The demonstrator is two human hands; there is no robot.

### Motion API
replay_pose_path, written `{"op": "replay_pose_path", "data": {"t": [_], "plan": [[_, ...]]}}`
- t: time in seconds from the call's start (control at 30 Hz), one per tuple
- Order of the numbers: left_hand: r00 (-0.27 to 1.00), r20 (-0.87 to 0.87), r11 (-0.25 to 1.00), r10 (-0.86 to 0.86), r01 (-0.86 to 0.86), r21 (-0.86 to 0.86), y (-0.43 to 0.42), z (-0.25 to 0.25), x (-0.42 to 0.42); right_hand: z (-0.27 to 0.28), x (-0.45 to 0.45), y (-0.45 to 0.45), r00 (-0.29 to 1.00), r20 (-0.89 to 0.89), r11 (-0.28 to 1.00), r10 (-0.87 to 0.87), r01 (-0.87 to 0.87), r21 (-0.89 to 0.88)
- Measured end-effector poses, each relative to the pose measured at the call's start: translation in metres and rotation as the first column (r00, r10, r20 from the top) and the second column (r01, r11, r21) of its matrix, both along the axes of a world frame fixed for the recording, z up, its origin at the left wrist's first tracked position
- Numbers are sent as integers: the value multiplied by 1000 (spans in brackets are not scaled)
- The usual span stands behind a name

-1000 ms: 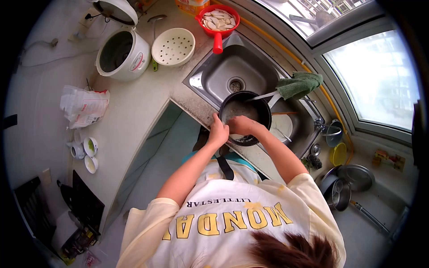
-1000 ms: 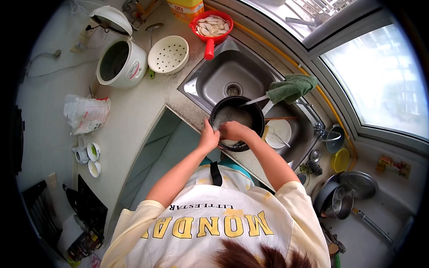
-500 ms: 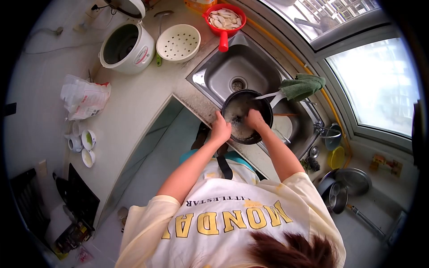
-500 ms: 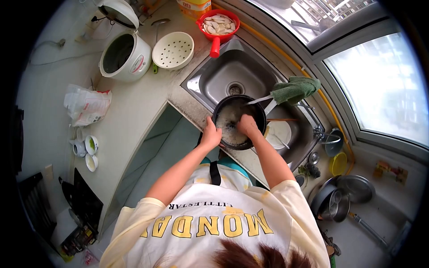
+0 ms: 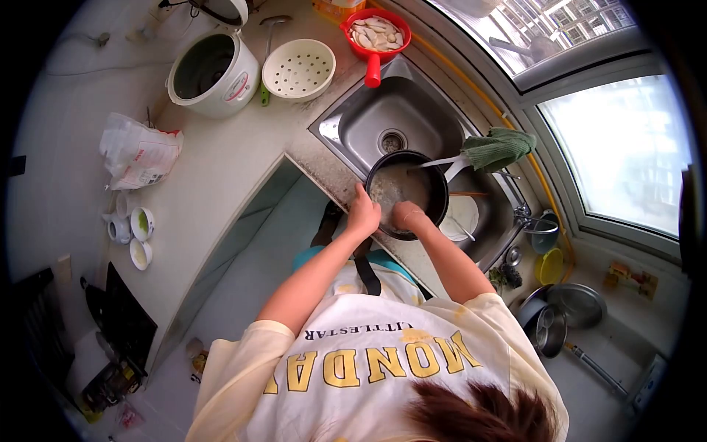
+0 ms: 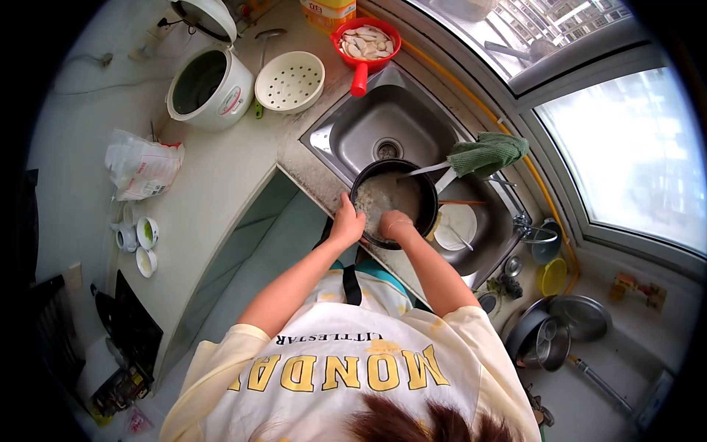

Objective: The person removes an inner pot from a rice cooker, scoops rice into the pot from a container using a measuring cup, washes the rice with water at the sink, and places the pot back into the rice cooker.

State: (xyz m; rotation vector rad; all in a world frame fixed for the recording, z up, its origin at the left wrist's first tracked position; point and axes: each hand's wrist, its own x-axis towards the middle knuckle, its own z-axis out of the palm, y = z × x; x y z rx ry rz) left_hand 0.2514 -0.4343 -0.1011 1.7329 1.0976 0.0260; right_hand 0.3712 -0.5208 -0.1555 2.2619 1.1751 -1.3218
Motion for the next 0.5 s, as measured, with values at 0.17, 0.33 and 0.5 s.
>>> {"op": "replay_pose_path", "data": {"t": [0.17,0.33,0.5], "plan": [[999,-40,992,17,-22,-125,1,-4,0,-4,-3,14,973,-108,821,-203,229,522],[999,-47,998,4,-7,-64,-1,-8,1,4,0,8,990,79,982,-119,105,160],[996,-83,988,25,-38,-148,4,26,5,10,4,12,996,-74,752,41,18,659]]}}
